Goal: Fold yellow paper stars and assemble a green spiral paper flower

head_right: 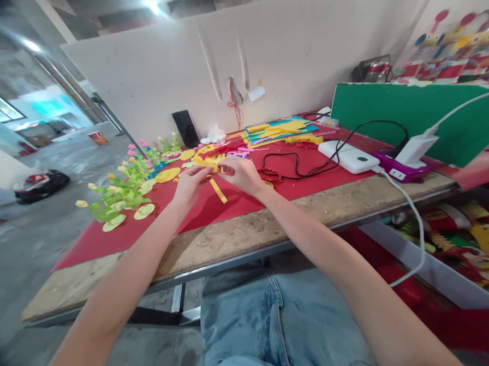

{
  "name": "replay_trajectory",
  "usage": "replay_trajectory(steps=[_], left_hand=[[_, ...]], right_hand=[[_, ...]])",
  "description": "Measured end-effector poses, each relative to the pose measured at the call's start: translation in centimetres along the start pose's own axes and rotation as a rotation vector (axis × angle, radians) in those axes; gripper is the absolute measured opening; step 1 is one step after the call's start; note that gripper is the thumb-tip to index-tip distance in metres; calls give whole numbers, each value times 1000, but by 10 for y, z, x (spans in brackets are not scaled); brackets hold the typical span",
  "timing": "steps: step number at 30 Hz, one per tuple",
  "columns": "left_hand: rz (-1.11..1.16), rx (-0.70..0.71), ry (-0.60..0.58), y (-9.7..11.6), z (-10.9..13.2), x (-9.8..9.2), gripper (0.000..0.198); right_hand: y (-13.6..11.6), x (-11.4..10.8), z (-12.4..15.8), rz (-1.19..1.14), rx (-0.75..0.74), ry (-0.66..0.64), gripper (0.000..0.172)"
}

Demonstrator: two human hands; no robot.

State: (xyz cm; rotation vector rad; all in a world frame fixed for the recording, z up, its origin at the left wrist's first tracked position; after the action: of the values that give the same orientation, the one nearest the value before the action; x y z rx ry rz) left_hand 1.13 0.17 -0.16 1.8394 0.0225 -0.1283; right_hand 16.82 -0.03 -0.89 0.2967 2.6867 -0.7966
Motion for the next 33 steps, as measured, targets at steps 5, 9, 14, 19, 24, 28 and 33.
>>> replay_trajectory(steps=[5,9,14,19,24,28,33], left_hand=[[39,-30,-29,-1,0,1,16],[48,-35,-43,-1,-1,1,15],[54,-43,-34,-1,-1,2,15],[98,-57,-34,-2,-1,2,15],[144,-42,-16,0,0,4,15],[143,-30,26,1,1,5,17],[95,46,57,1,2,5,20]], right_hand=[[0,-1,1,33,-39,16,27],[-2,-2,1,53,-65,15,28],[-3,-2,2,89,-69,4,25],[-1,-1,2,65,-49,13,24],[0,-1,2,51,-40,22,23],[1,-1,2,59,-35,28,24],[1,0,2,62,-55,30,26]])
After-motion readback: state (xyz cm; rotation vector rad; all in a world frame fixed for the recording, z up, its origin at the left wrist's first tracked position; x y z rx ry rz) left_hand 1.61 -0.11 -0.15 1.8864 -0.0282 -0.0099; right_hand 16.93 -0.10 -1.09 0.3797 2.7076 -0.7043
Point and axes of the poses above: each hand's wrist, its own z-axis away from the middle knuckle, its own x-axis out of the palm, y = z × x, the point moved 1 cm from there along -z, towards the middle knuckle, and after that the axes turned 15 degrees about -z, right-handed, at the moved point
